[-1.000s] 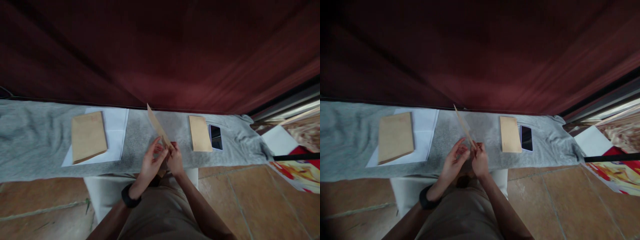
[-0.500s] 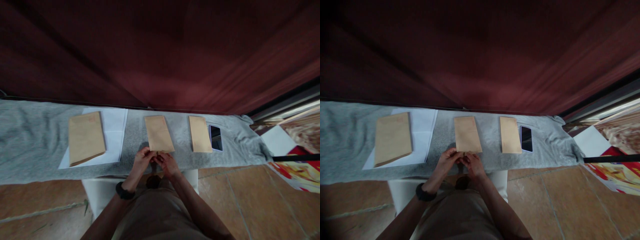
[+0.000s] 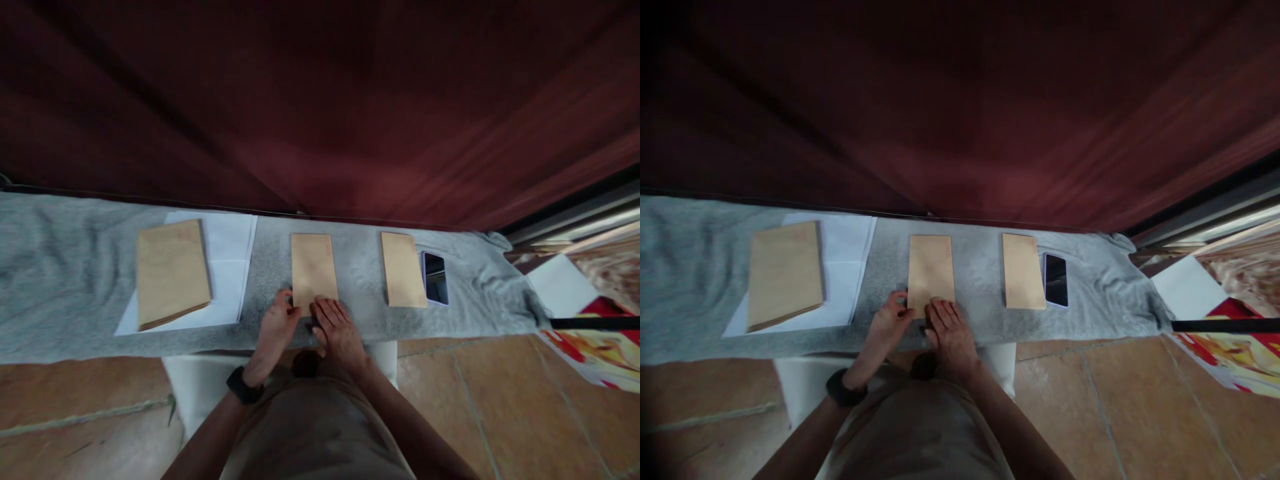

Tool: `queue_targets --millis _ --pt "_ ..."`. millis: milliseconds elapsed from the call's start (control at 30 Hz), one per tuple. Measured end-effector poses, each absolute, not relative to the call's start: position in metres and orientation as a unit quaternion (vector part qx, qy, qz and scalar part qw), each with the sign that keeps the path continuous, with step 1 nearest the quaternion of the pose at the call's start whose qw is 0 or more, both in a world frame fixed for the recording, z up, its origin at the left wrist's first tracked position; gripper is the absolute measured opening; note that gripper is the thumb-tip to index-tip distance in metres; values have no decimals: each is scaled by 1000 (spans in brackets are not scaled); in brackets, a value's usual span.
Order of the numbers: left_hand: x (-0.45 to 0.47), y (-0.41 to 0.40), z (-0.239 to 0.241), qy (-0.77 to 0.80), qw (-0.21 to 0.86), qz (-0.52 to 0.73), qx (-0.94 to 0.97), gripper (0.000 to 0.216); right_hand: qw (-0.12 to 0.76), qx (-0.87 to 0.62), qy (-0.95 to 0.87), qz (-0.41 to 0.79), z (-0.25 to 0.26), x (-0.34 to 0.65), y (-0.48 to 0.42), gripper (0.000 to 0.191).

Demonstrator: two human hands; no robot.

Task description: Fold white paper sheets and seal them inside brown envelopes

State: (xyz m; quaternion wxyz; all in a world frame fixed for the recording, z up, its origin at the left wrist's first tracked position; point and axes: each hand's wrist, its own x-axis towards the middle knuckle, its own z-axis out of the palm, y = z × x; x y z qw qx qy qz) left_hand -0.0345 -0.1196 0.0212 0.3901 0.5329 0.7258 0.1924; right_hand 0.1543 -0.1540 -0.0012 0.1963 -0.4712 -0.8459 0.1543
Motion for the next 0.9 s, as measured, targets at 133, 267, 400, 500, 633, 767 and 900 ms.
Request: queue_targets --millis 133,267,400,500,633,767,900 --pt "-30 -127 28 754 218 97 612 29 158 -458 -869 99 -8 156 -158 58" --pt "-15 -112 21 612 131 184 758 36 162 -452 -872 90 -14 158 -161 56" --pt "4 -67 2 479 96 197 850 51 180 -464 -863 90 -17 156 -161 49" --pt "8 -27 -9 457 89 154 871 59 174 -468 -861 102 -13 155 -160 54" --pt "1 17 -11 444 83 117 884 60 169 -467 -861 109 -7 154 -160 57" --pt "-5 43 -10 429 85 91 895 59 174 -465 -862 107 -8 153 -159 59" --pt "-7 50 -14 417 82 86 901 58 182 -465 -861 100 -11 153 -159 60"
